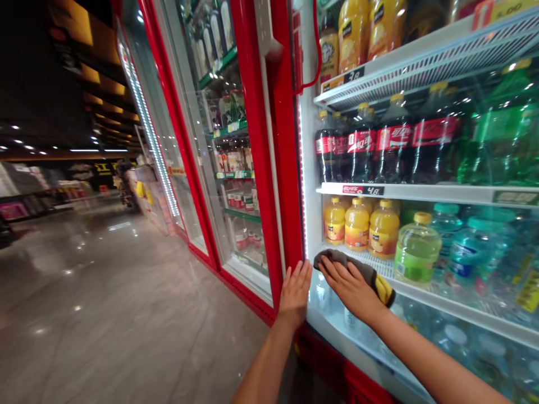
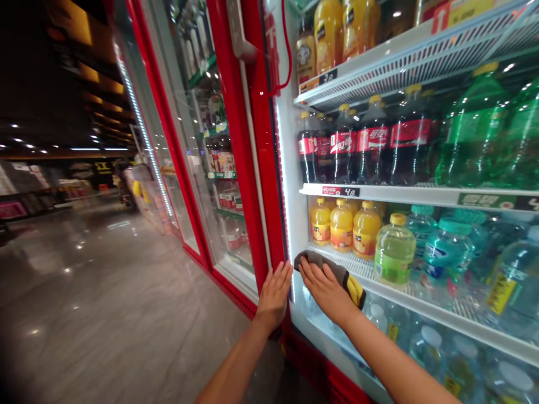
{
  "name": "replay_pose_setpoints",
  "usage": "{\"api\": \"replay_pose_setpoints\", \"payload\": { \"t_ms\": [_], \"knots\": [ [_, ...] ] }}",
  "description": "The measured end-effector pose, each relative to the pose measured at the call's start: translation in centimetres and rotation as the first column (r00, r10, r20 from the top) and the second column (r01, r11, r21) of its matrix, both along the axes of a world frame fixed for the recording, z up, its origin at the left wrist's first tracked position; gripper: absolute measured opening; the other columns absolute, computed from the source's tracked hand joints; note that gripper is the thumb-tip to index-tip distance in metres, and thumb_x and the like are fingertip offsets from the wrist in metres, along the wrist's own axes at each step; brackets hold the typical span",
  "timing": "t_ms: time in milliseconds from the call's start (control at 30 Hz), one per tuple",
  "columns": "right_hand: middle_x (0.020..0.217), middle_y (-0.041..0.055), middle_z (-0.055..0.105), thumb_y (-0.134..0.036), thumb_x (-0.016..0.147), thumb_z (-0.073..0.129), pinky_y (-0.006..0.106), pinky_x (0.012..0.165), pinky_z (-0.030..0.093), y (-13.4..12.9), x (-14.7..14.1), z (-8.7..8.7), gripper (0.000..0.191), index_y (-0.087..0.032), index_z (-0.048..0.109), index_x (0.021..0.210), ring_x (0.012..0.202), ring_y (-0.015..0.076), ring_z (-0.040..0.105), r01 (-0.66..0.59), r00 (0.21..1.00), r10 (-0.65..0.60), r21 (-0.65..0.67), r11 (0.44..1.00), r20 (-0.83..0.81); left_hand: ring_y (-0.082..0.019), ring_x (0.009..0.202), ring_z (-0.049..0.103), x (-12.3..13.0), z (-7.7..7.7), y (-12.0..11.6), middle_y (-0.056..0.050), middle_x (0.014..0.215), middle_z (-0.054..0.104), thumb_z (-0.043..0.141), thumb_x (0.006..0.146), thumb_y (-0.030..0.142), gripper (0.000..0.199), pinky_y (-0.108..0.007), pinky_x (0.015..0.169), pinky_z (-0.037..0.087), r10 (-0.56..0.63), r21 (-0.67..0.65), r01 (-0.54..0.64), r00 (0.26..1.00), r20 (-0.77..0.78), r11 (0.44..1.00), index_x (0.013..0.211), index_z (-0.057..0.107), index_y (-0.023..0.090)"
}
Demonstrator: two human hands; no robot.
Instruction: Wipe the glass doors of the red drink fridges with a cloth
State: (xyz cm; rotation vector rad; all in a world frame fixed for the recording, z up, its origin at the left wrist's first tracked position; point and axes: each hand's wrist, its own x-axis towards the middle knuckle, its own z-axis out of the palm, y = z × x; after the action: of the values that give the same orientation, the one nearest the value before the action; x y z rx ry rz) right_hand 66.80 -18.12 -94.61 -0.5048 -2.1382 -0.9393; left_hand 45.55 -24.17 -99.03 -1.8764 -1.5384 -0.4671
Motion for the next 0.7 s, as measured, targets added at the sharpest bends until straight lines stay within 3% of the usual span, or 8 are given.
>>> {"api": "replay_pose_setpoints", "payload": {
  "t_ms": [133,267,467,567,700],
  "knots": [
    [0.148,0.0075,0.057,-0.01,0.091,0.047,0.039,0.103,0.042,0.2,-0.7,-0.8,0.047,-0.016,0.06,0.135,0.13,0.0234,0.05,0.011,0.999,-0.011,-0.018,1.0,0.035,-0.024,0.153,0.026,0.7,-1.7,0.5,-0.012,0.164,0.03,0.039,0.088,0.002,0.08,-0.049,0.124,0.03,0.135,0.167,-0.172,0.968,0.213,0.971,0.162,0.009,0.017],
    [0.155,0.008,0.048,-0.015,0.094,0.053,0.043,0.109,0.037,0.2,-3.3,-0.9,0.049,-0.018,0.054,0.143,0.136,0.0255,0.045,0.109,0.992,-0.113,-0.088,0.99,-0.048,-0.032,0.154,0.018,2.2,-4.0,1.9,-0.017,0.166,0.022,0.044,0.091,0.009,0.08,-0.059,0.123,0.026,0.13,0.203,-0.246,0.878,0.461,0.948,0.162,0.006,0.015],
    [0.151,0.0048,0.054,-0.018,0.099,0.049,0.04,0.117,0.03,0.1,-2.9,-6.2,0.036,-0.019,0.063,0.133,0.134,0.0196,0.048,0.027,0.991,-0.019,-0.06,0.998,0.131,-0.038,0.155,0.011,2.6,-8.9,3.0,-0.022,0.166,0.019,0.045,0.094,0.015,0.076,-0.068,0.12,0.021,0.028,0.2,-0.214,0.746,0.666,0.956,0.162,0.012,0.013],
    [0.149,0.0017,0.056,-0.017,0.099,0.051,0.038,0.117,0.03,0.4,-2.9,-5.0,0.032,-0.023,0.067,0.127,0.136,0.0188,0.048,0.057,0.988,-0.048,-0.061,0.997,0.144,-0.037,0.155,0.011,2.3,-9.9,3.4,-0.021,0.166,0.021,0.044,0.094,0.014,0.075,-0.068,0.12,0.023,-0.013,0.216,-0.194,0.714,0.7,0.957,0.162,0.011,0.015],
    [0.156,0.0037,0.047,-0.015,0.098,0.052,0.042,0.116,0.031,1.2,-5.8,-2.1,0.044,-0.024,0.055,0.141,0.144,0.0216,0.04,0.171,0.984,-0.167,-0.076,0.982,0.057,-0.035,0.155,0.013,1.5,-9.8,3.6,-0.019,0.167,0.021,0.043,0.093,0.009,0.079,-0.066,0.121,0.024,-0.053,0.237,-0.154,0.726,0.686,0.959,0.162,0.007,0.019]
  ]
}}
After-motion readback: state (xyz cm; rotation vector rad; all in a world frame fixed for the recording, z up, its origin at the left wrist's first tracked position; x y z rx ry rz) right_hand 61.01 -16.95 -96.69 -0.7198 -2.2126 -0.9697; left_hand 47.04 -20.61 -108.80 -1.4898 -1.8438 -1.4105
